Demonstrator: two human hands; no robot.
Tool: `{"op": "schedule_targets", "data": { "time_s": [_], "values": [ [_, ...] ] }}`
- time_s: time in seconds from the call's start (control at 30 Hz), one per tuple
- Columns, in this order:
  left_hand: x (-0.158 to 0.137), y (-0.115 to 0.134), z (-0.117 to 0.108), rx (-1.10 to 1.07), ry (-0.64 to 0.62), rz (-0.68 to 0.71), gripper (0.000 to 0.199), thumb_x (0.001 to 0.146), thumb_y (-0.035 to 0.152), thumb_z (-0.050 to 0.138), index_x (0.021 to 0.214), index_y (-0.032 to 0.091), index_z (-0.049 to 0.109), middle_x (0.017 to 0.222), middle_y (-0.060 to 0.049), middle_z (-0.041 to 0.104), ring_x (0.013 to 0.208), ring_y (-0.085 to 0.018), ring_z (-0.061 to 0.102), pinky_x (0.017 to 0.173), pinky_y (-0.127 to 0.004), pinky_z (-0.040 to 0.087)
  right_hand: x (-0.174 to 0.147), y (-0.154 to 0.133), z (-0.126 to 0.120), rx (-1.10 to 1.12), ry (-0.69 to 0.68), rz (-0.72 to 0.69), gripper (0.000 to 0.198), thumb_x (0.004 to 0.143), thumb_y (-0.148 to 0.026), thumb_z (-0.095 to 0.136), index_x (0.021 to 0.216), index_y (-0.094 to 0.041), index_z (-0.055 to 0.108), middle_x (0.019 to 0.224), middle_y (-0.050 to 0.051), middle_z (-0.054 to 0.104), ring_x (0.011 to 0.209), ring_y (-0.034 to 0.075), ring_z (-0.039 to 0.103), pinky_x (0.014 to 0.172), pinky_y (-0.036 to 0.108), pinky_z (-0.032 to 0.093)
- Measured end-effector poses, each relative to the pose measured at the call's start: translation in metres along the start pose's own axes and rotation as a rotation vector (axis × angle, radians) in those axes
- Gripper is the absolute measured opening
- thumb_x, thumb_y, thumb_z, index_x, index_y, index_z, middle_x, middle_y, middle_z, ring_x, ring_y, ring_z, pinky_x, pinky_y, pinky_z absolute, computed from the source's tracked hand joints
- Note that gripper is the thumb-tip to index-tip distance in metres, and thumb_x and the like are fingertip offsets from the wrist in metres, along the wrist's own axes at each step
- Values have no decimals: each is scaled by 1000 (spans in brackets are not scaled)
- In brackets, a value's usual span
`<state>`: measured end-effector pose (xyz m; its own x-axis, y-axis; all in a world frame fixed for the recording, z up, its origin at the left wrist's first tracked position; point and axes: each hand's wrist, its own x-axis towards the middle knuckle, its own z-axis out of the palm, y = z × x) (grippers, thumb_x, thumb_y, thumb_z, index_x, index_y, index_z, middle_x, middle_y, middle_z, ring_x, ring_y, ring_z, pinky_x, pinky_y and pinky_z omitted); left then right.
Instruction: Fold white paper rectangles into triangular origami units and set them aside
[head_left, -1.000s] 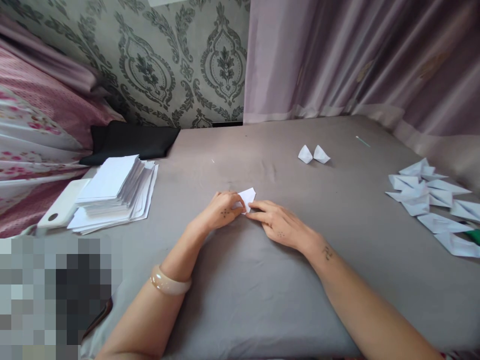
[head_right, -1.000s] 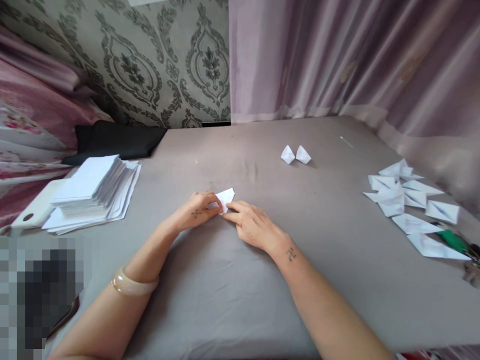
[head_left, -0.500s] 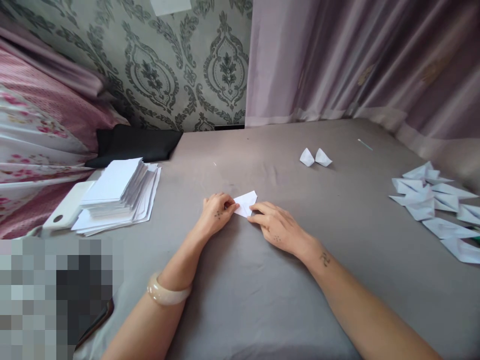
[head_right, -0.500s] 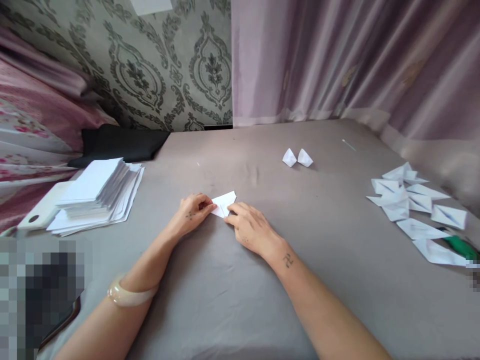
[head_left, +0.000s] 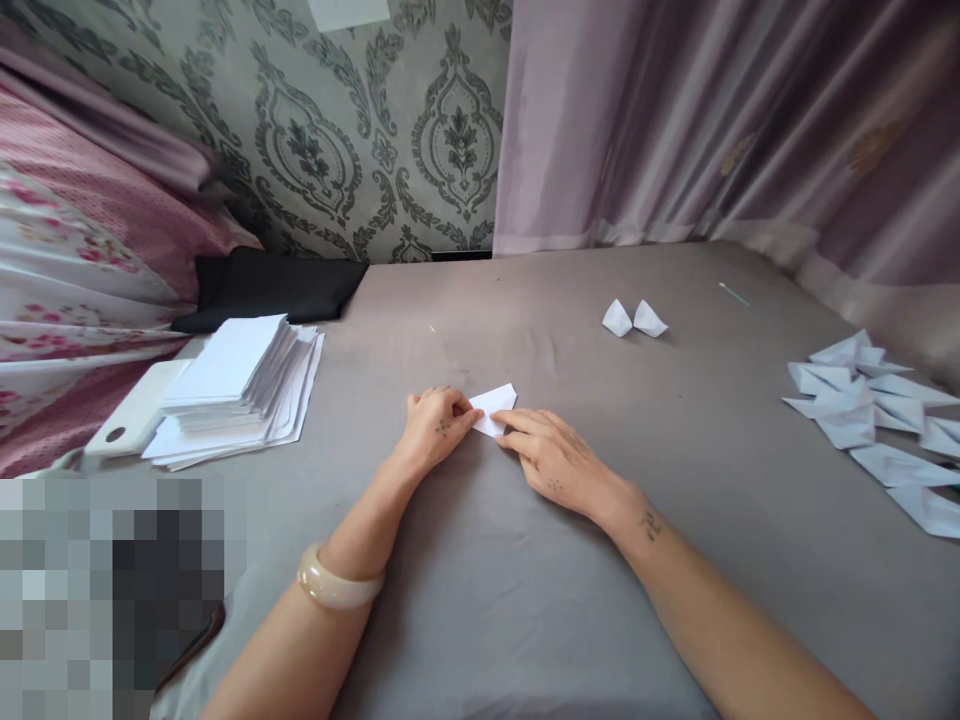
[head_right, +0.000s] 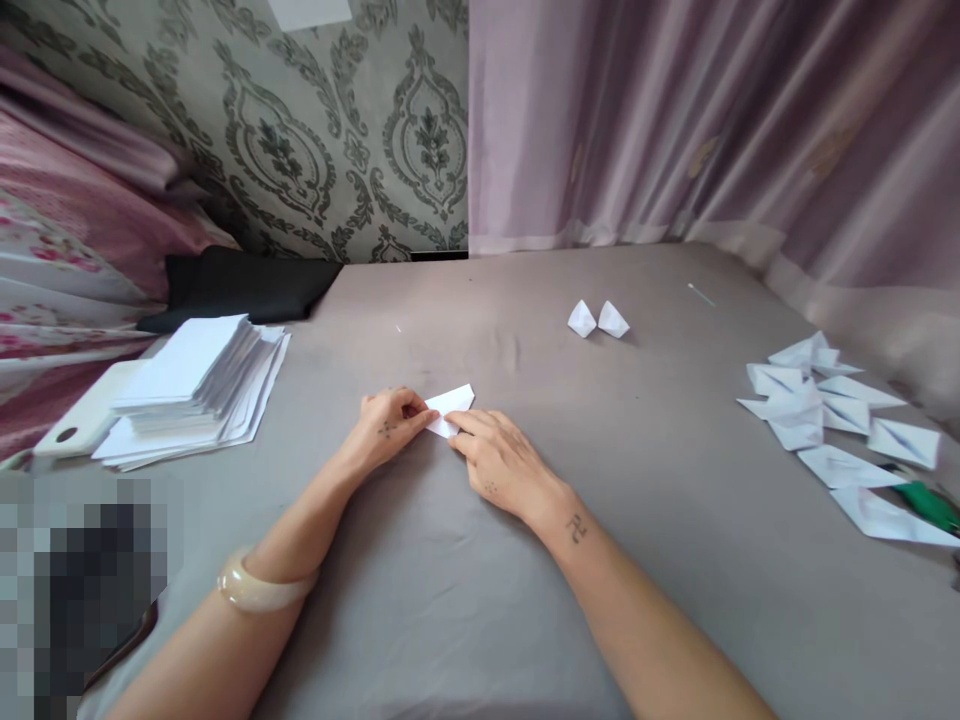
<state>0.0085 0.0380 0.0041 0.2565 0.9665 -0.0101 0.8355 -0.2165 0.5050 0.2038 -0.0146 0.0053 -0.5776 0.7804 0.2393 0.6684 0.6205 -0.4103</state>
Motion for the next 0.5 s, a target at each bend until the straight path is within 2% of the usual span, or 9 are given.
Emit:
{"op": "schedule_targets", "data": {
  "time_s": [0.3, 0.5],
  "values": [
    [0, -1, 1, 26, 11, 3, 21, 83, 37, 57, 75, 19, 66, 81, -3, 69, 83, -22, 60, 80, -37, 34, 1, 1, 3, -22, -57, 13, 44, 83, 0, 36, 114, -19, 60, 133, 5, 54, 119, 19, 48, 98, 37, 40],
    [2, 0, 2, 47, 8, -11, 21, 83, 36, 56, 75, 19, 66, 80, -2, 69, 81, -22, 61, 79, -37, 34, 3, -2, 0, -39, -91, 20, 43, 84, 0, 35, 113, -20, 61, 136, 2, 53, 117, 19, 47, 96, 37, 41]
  ]
}}
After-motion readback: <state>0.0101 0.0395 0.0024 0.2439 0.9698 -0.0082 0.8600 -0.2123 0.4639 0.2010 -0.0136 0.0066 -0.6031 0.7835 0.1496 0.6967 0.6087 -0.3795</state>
